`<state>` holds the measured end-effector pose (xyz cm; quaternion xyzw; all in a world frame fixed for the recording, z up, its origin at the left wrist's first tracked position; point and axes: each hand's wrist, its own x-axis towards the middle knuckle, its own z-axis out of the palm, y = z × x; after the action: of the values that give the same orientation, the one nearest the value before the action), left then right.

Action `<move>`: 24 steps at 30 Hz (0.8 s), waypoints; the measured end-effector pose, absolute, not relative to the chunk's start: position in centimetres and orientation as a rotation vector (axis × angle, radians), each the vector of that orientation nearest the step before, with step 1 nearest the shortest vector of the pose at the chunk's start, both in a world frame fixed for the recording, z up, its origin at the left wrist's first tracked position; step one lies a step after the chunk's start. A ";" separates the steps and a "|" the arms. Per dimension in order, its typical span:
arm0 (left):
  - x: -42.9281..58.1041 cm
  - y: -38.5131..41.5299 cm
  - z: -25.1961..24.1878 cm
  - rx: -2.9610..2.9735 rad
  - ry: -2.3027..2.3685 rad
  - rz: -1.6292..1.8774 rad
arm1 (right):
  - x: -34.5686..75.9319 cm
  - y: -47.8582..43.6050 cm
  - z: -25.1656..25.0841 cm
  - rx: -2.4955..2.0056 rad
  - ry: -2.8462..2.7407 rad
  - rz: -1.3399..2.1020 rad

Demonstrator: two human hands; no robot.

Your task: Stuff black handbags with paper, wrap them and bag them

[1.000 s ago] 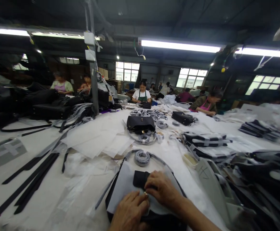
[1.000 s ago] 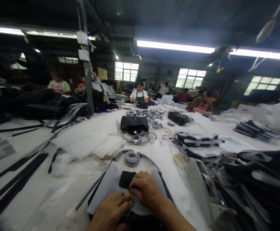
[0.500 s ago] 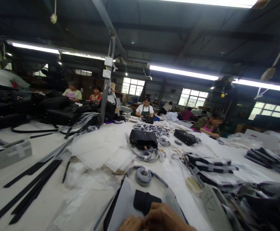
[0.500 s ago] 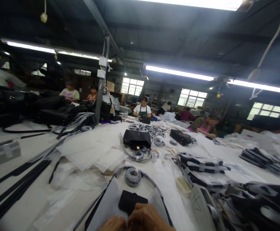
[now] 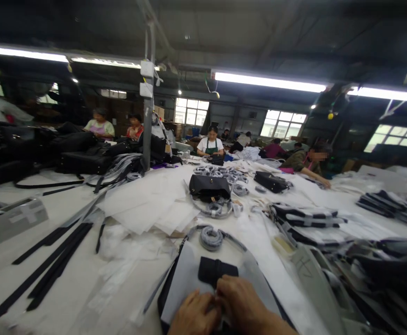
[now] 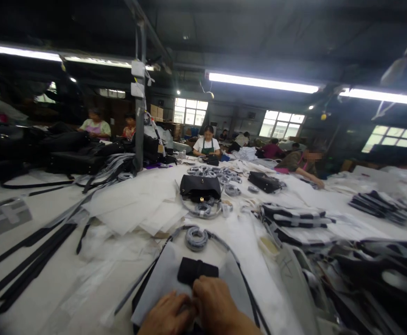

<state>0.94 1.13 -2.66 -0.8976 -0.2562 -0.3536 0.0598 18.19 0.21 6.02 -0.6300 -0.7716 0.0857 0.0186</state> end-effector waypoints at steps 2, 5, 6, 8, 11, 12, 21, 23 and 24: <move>0.6 0.7 -1.6 -2.817 -0.769 -1.007 | 18.8 -0.7 7.2 -1.923 -2.296 0.462; 0.5 -0.1 -0.3 -2.909 -0.844 -0.890 | 19.1 -1.4 8.1 -1.945 -2.202 0.561; 0.6 -0.3 -0.1 -2.898 -0.853 -0.884 | 18.8 -1.4 8.2 -1.979 -2.177 0.520; 1.0 -0.7 0.0 -2.822 -0.838 -0.922 | 18.1 -1.5 8.1 -2.051 -2.157 0.401; 1.8 -0.9 -0.4 -2.681 -0.799 -1.029 | 17.4 -1.6 8.2 -2.087 -2.215 0.329; 2.0 -1.0 -0.5 -2.649 -0.794 -1.054 | 17.5 -1.7 8.3 -2.070 -2.239 0.352; 2.1 -0.7 -1.5 -2.343 -0.732 -1.298 | 27.2 -3.4 4.4 -1.584 -2.564 0.305; 2.2 -0.6 -1.4 -2.297 -0.730 -1.312 | 28.5 -3.4 3.9 -1.566 -2.600 0.372; 2.4 -0.5 -1.5 -2.268 -0.729 -1.321 | 28.8 -3.3 3.9 -1.564 -2.602 0.401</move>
<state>2.38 -0.46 -1.53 -0.8144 -0.2618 -0.4745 0.2074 28.83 -3.29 3.87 -0.5102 -0.8491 0.1309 0.0396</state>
